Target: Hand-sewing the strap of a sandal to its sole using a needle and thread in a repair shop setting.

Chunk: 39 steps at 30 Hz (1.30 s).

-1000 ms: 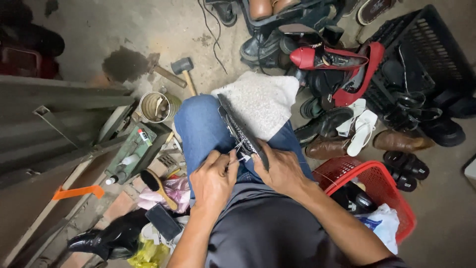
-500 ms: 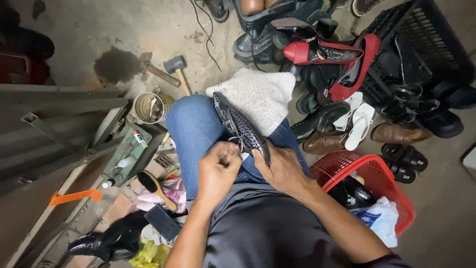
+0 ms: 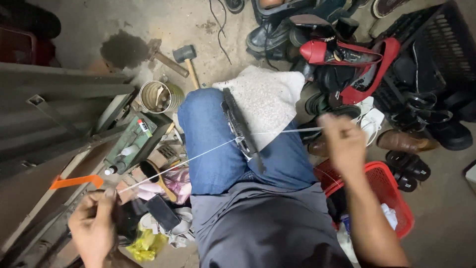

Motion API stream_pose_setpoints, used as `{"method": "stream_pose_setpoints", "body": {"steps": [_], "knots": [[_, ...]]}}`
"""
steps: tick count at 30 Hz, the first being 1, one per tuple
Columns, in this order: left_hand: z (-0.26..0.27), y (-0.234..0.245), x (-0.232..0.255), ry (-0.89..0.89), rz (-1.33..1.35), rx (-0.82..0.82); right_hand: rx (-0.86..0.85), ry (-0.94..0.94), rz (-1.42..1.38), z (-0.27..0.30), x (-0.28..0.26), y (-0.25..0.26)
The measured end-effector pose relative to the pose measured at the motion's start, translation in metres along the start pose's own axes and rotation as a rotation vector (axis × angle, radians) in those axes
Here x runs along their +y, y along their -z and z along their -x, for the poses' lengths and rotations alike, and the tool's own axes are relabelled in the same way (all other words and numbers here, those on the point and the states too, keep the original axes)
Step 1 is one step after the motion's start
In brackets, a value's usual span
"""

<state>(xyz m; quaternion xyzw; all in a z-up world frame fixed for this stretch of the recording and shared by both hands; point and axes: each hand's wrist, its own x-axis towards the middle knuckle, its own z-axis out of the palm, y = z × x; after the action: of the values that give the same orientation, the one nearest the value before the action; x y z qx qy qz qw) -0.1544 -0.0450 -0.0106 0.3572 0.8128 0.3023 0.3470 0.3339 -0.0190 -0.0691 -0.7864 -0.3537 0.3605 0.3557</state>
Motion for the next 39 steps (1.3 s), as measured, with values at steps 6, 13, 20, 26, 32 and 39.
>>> {"method": "stream_pose_setpoints", "body": {"steps": [6,13,20,26,32,39], "knots": [[-0.001,-0.069,-0.001,-0.465,-0.325,-0.055,-0.051,0.592,0.478,0.0,-0.018,-0.004],[0.048,-0.161,0.08,-0.527,-0.016,-0.493,-0.133,0.977,0.468,0.032,-0.046,-0.074],[0.059,-0.178,0.061,-0.477,0.03,-0.604,-0.586,0.506,-0.388,0.038,-0.066,-0.058],[0.064,-0.192,0.073,-0.533,0.048,-0.647,-0.699,0.475,-0.238,0.024,-0.062,-0.037],[0.066,-0.2,0.07,-0.592,0.007,-0.657,-0.653,0.595,0.216,0.015,-0.013,-0.044],[0.064,-0.203,0.079,-0.638,0.013,-0.69,-0.555,0.638,-0.026,0.021,-0.003,-0.048]]}}
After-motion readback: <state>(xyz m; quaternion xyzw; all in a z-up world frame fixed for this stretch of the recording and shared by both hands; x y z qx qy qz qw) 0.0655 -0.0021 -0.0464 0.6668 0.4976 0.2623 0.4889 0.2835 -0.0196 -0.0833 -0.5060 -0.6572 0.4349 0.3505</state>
